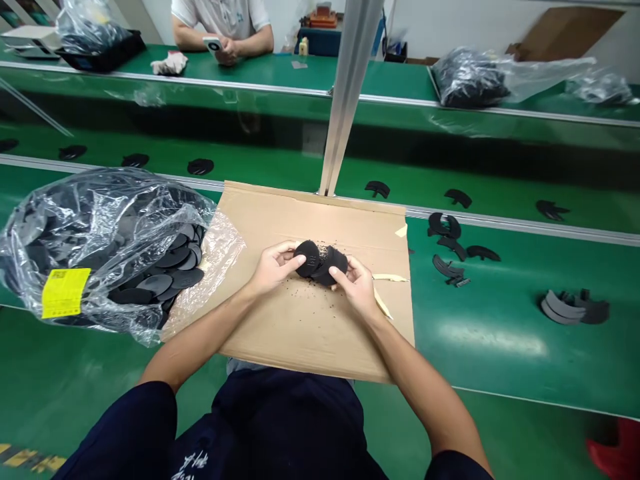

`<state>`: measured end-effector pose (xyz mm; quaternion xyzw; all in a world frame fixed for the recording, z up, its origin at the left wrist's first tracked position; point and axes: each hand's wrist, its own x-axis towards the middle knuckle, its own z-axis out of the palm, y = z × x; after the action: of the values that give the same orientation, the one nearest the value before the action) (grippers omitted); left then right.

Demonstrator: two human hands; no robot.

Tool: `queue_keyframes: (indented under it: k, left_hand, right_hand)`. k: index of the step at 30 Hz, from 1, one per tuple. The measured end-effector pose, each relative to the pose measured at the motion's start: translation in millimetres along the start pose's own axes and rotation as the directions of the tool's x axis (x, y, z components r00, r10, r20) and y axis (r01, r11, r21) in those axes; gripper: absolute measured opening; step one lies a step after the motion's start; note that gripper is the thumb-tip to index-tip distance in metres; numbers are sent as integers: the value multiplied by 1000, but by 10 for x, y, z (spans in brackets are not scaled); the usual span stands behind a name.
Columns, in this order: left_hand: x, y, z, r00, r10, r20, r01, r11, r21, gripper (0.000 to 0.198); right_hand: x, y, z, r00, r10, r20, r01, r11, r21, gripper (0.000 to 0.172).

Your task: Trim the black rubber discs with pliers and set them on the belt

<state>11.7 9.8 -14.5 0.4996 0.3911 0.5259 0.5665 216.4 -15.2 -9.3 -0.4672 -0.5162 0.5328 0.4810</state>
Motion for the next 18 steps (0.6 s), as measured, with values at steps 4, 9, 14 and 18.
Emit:
queue_keyframes:
  k: [4, 9, 14, 18]
  left_hand:
    - [-51, -53, 47, 997, 76, -32, -72, 991, 111, 44]
    - [-117, -9, 68, 985, 174, 4, -169, 948, 272, 31]
    - [-138, 20, 71, 952, 302, 53, -297, 866, 401, 28]
    - [-138, 19, 70, 904, 414, 110, -412, 771, 486, 27]
  right_hand:
    - [-40, -71, 59, 987, 142, 81, -151, 981, 123, 49]
    - [-54, -91, 100, 978, 193, 84, -206, 960, 191, 52]
    - [-55, -86, 84, 986, 150, 75, -160, 977, 143, 50]
    - [-62, -72, 73, 984, 165, 73, -174, 973, 152, 50]
